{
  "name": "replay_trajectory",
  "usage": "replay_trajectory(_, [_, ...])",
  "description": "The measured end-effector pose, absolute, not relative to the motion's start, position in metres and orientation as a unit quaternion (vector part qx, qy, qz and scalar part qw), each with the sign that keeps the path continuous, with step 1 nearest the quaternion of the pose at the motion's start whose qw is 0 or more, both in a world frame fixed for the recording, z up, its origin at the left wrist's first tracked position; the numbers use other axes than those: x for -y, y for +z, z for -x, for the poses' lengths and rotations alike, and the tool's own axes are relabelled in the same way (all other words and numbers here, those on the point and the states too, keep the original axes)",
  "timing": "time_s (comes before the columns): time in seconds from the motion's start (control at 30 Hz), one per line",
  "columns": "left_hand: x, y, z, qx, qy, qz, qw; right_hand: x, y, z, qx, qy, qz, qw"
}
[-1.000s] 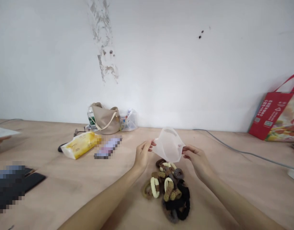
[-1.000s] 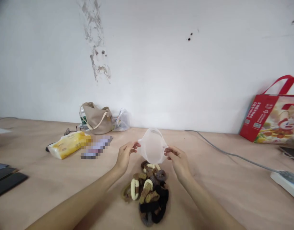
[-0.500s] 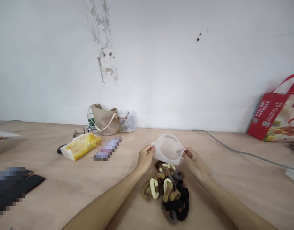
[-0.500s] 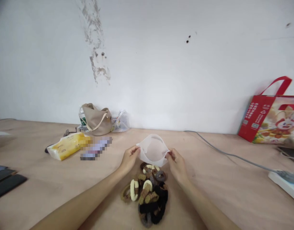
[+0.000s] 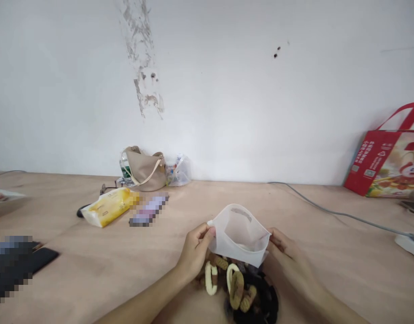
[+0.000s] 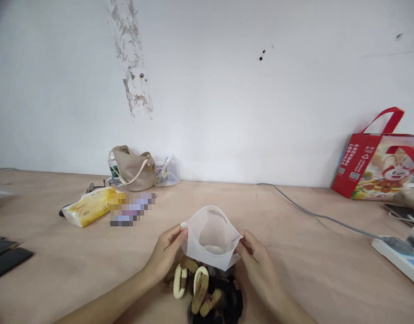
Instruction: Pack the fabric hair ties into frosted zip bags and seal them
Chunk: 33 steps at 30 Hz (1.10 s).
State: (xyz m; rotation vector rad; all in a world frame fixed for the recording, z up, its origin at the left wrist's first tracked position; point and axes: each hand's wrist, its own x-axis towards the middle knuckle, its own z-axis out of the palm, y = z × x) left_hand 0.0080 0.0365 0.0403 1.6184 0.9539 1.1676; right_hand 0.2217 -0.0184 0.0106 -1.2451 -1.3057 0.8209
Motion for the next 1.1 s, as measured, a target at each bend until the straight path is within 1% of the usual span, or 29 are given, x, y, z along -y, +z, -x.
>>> replay_trajectory(0.13, [-0.026, 0.045, -0.008, -0.394, 0.467, -0.654, 0.445, 0.027, 0.013, -0.225, 0.565, 0.364, 0.5, 0.547])
replay_trajectory(0.27, [-0.023, 0.051, -0.011, -0.408, 0.487, -0.654, 0.411, 0.027, 0.018, -0.229, 0.598, 0.309, 0.497, 0.547])
replay_trajectory(0.33, [-0.024, 0.053, -0.013, -0.417, 0.499, -0.655, 0.384, 0.025, 0.018, -0.23, 0.598, 0.278, 0.51, 0.552])
replay_trajectory(0.4, [-0.025, 0.053, -0.014, -0.419, 0.507, -0.65, 0.38, 0.024, 0.016, -0.23, 0.588, 0.249, 0.529, 0.559])
replay_trajectory(0.53, [-0.03, 0.047, -0.021, -0.409, 0.501, -0.634, 0.424, 0.019, 0.012, -0.226, 0.579, 0.232, 0.548, 0.557])
replay_trajectory(0.77, [-0.051, 0.024, -0.03, -0.416, 0.437, -0.621, 0.5, 0.008, 0.005, -0.216, 0.614, 0.281, 0.548, 0.493])
replay_trajectory(0.9, [-0.058, 0.02, -0.03, -0.416, 0.415, -0.608, 0.533, 0.004, 0.002, -0.218, 0.62, 0.289, 0.556, 0.473])
replay_trajectory(1.0, [-0.059, 0.023, -0.029, -0.419, 0.421, -0.597, 0.539, 0.003, 0.002, -0.222, 0.618, 0.292, 0.55, 0.48])
replay_trajectory(1.1, [-0.056, 0.032, -0.023, -0.421, 0.453, -0.594, 0.515, 0.004, 0.004, -0.228, 0.61, 0.285, 0.545, 0.5])
